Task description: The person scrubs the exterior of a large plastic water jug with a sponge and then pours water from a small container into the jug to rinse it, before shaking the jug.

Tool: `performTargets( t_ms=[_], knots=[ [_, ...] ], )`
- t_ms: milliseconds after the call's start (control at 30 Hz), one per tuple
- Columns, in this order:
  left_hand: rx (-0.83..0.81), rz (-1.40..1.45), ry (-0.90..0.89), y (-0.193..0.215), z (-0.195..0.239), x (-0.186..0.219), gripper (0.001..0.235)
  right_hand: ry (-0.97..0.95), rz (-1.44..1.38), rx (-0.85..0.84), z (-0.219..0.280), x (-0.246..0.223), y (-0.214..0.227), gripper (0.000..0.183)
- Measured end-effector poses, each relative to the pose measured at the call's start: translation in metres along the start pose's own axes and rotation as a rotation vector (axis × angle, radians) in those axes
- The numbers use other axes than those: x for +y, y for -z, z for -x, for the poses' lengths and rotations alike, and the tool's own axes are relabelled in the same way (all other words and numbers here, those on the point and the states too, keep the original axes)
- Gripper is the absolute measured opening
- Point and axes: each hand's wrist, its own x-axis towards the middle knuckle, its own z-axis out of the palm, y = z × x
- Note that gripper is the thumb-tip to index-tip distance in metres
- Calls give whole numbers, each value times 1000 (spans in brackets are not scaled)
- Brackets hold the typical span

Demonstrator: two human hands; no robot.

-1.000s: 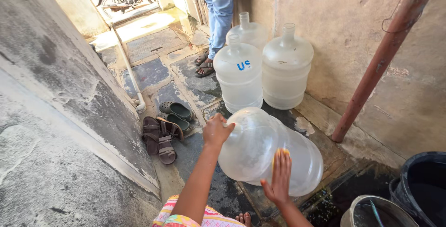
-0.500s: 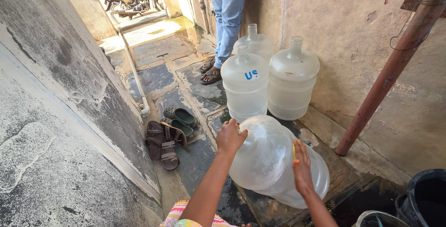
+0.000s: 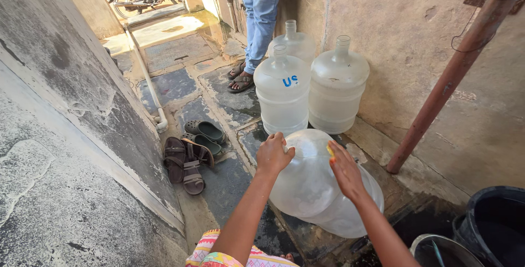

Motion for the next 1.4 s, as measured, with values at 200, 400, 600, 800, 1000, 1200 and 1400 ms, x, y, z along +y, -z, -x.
performTargets(
  t_ms=[200, 400, 600, 800, 1000, 1200, 1400],
  knots=[
    [48, -9, -34, 0, 12, 14, 34, -153, 85, -98, -5, -27, 17, 87],
    [34, -19, -8, 2, 21, 16, 32, -107, 292, 116, 37, -42, -4, 96],
    [54, -2, -225, 4, 23, 21, 30, -75, 253, 140, 27, -22, -1, 95],
    [88, 58, -410, 4, 45, 44, 24, -28, 563, -71, -21, -2, 5, 72],
    [117, 8, -298, -4, 55, 61, 21, 301, 708, -133, 3, -27, 7, 55],
    [89, -15, -336, -10, 61, 71, 22, 475, 657, -133, 45, -56, 32, 82],
    [-107, 43, -494, 8, 89, 85, 39, 545, 541, -105, 63, -61, 64, 77]
  ],
)
